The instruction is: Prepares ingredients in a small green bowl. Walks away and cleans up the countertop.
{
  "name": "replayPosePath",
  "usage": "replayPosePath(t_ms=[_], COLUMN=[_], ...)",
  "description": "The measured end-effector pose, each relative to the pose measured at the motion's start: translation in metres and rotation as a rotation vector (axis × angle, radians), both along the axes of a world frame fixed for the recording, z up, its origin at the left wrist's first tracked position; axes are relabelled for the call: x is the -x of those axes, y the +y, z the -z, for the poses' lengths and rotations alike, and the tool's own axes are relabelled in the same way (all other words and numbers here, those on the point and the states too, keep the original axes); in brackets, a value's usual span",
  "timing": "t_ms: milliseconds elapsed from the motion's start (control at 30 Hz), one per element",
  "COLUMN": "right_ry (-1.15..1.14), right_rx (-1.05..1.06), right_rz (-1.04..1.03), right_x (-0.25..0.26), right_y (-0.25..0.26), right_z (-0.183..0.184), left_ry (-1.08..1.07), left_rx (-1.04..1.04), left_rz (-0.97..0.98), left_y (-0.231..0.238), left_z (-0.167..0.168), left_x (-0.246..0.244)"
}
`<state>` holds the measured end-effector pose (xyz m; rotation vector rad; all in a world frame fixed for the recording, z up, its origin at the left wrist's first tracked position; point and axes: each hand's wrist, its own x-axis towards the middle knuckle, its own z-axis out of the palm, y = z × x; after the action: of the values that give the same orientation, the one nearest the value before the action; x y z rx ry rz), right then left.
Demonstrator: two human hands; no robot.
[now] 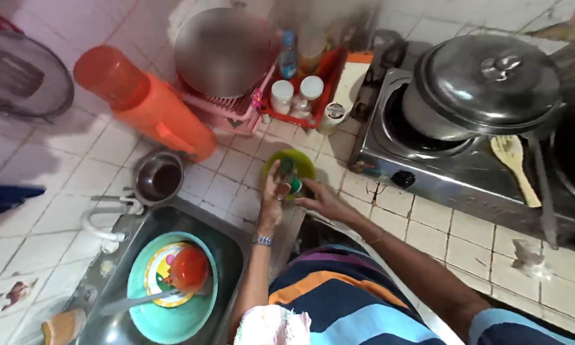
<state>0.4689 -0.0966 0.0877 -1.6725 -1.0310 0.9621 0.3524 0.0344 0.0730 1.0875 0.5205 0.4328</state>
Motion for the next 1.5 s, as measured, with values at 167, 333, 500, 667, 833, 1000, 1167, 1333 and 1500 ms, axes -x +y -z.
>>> replayPosePath(t_ms=[167,333,500,667,833,1000,1167,1333,1500], right_ry=[0.085,0.149,0.205,0.185,-0.134,-0.453,-0.477,-0.456,-0.579], right_rx=[0.1,0.138,0.085,-0.092,-0.166,-0.136,0.043,0.182,0.161], right_rz=[0.063,0.062,0.084,0.11,0.324,0.608,0.738,0.725,0.607], right_x=[-0.002,-0.013,-0.029,-0.054,-0.129,-0.22,-0.271,-0.284,-0.311], right_y=[0.007,0.013,0.019,0.022,0.041,0.071,0.123,0.154,0.152], right_z=[0.003,0.003,-0.005,-0.023,-0.049,-0.057,-0.038,-0.016,0.03], left_ry=[0.036,0.082,0.123,0.081,0.026,0.142,0.291,0.37,0.381], left_rx=[-0.056,-0.375,-0.769,-0.887,-0.852,-0.754,-0.583,-0.513,-0.461], left_rz=[-0.131,-0.198,-0.172,-0.049,-0.128,-0.193,-0.305,-0.398,-0.424], left_y=[-0.004,-0.004,-0.009,0.0,0.001,0.002,-0.009,-0.028,-0.04], left_z=[-0.004,0.001,-0.01,-0.041,-0.053,-0.039,-0.005,0.015,0.02], left_x=[-0.012,-0.02,-0.03,-0.059,-0.079,-0.045,0.007,0.039,0.049])
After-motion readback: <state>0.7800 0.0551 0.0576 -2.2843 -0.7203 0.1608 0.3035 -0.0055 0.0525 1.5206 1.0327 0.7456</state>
